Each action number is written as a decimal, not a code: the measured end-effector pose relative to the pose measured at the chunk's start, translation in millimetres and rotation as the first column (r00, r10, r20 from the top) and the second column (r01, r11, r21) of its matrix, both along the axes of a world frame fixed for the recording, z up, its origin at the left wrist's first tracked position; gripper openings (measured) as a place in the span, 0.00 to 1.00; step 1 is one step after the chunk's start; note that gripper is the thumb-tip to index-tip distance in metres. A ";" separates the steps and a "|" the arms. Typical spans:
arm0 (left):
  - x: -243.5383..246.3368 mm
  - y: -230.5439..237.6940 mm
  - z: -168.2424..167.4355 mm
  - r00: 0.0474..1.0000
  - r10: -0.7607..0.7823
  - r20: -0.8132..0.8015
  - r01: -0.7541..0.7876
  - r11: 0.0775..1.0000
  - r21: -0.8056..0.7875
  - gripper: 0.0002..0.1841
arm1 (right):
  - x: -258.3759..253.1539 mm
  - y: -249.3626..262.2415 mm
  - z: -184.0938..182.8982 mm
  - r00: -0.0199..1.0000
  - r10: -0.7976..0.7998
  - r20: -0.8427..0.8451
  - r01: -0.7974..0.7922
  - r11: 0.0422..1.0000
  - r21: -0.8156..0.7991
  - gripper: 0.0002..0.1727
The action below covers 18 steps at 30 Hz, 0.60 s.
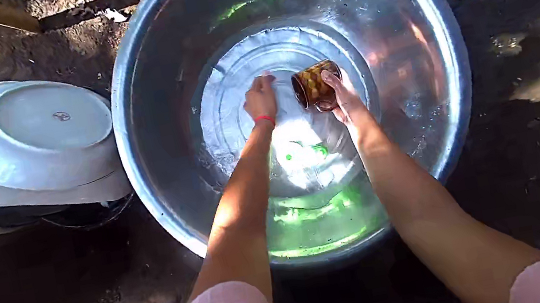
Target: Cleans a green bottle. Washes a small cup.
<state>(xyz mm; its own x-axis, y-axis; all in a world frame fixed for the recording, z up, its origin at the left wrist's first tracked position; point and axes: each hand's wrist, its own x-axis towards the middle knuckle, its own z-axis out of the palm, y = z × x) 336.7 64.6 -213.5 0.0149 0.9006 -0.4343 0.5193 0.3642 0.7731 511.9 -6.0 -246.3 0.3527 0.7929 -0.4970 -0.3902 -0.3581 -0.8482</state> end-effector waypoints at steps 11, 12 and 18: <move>55.4 -41.1 0.7 0.937 -0.331 0.113 0.317 0.940 0.127 0.27 | 4.1 10.3 10.3 0.948 0.105 -0.299 -0.126 0.991 -0.051 0.27; 51.7 -38.8 6.8 0.887 -0.462 -0.013 0.459 0.878 0.136 0.27 | 11.4 7.7 16.0 0.911 0.173 -0.374 -0.210 0.976 -0.061 0.31; 73.8 -47.8 32.2 0.744 0.167 0.647 -0.084 0.984 -0.157 0.39 | -2.5 9.2 13.4 0.918 0.133 -0.372 -0.037 0.967 0.254 0.37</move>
<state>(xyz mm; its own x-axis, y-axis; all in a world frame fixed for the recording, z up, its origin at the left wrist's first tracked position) 410.5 16.9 -181.2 0.2236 0.8613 -0.4561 -0.1566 0.4937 0.8554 509.4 3.2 -232.9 0.0986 0.9222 -0.3738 -0.6790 -0.2122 -0.7028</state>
